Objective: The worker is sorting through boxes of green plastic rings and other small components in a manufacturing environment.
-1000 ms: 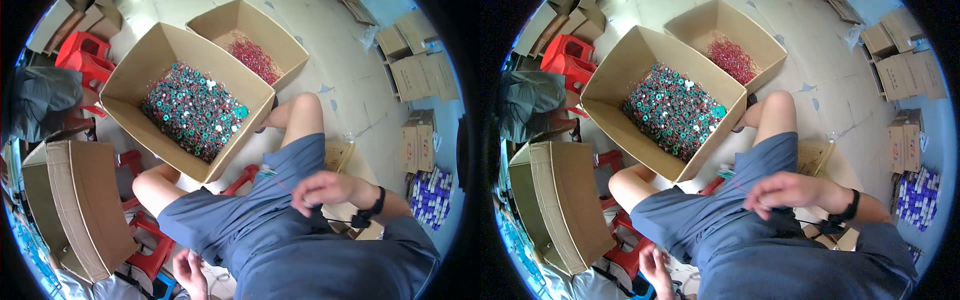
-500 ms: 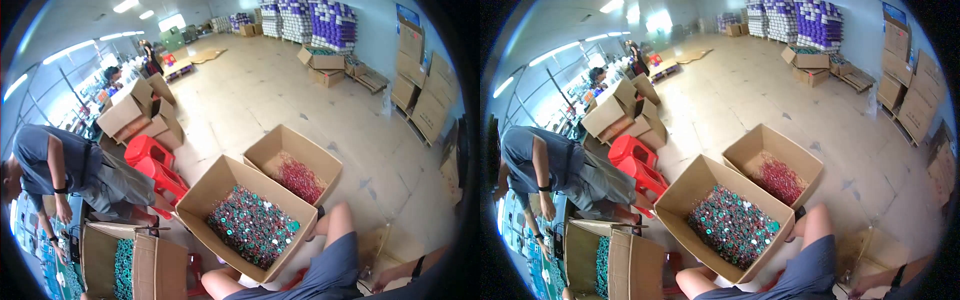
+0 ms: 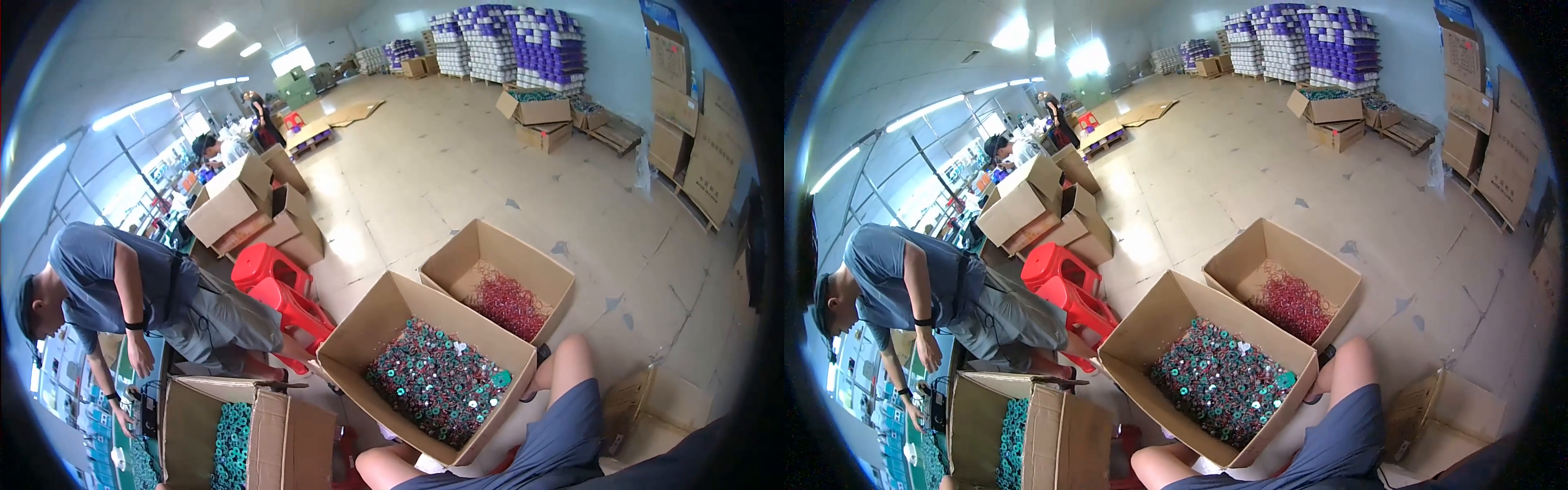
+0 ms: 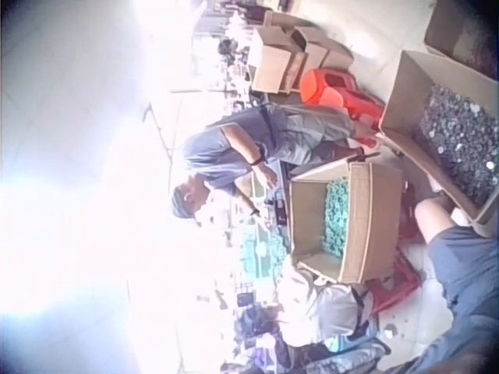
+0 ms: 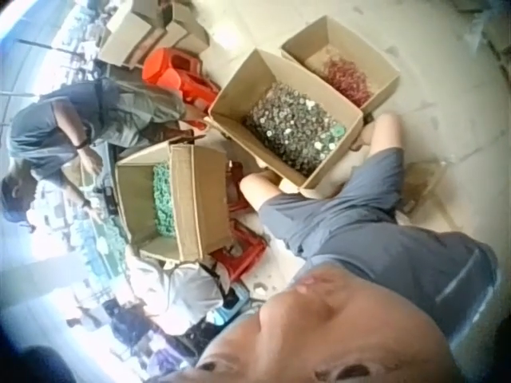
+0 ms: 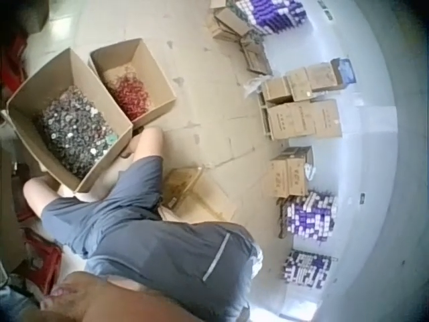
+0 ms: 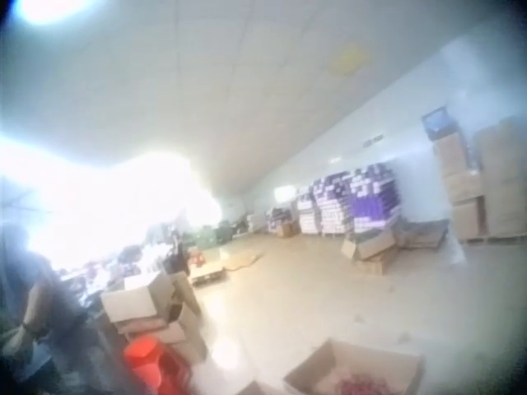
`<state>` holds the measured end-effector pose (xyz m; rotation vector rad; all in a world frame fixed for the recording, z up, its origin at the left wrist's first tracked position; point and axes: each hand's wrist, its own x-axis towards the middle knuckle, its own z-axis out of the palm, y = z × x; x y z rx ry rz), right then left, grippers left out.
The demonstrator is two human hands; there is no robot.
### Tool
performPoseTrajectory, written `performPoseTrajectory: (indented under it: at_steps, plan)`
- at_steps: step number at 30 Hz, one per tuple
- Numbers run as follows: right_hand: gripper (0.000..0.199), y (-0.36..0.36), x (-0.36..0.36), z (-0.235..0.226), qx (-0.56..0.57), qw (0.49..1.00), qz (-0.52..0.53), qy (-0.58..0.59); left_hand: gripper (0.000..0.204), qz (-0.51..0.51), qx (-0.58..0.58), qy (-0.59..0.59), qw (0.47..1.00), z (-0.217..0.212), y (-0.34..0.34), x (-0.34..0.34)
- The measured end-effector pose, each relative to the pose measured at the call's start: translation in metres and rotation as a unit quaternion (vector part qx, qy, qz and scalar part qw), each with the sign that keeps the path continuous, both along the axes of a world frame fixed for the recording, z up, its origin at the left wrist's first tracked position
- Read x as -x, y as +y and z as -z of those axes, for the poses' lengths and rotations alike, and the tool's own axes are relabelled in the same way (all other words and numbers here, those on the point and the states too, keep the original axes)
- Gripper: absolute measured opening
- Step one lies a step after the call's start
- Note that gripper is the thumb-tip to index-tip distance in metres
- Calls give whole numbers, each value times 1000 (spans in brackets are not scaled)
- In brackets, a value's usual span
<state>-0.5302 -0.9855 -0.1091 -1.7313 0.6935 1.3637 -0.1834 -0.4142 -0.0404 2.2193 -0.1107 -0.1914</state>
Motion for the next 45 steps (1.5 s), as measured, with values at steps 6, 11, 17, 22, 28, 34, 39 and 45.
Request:
performPoseTrajectory:
  at_steps: [6, 11, 17, 22, 28, 34, 39, 45]
  plan:
    - [25, 0, 16, -3, 40, 998, -27, -47, 26, 55, -27, -4, 998, 0, 4, 5]
    - [25, -1, 26, -6, 70, 993, -55, -82, 26, 96, -54, -3, 994, -1, 9, 12]
    - [26, 0, 40, -12, 93, 984, -97, -115, 26, 135, -94, 10, 986, -6, 21, 31]
    - [26, -1, 46, -15, 111, 974, -131, -148, 26, 168, -128, 18, 977, -14, 30, 43]
    - [27, -6, 36, -6, 138, 955, -172, -198, 26, 203, -164, 19, 965, -26, 31, 43]
    - [27, -11, 26, -3, 174, 932, -206, -242, 26, 246, -191, 20, 950, -58, 10, 26]
    - [28, -13, 29, -6, 198, 912, -233, -273, 25, 283, -215, 27, 934, -1, 37, 46]
    - [29, -18, 23, -10, 219, 880, -283, -313, 25, 309, -241, 43, 919, 3, 48, 71]
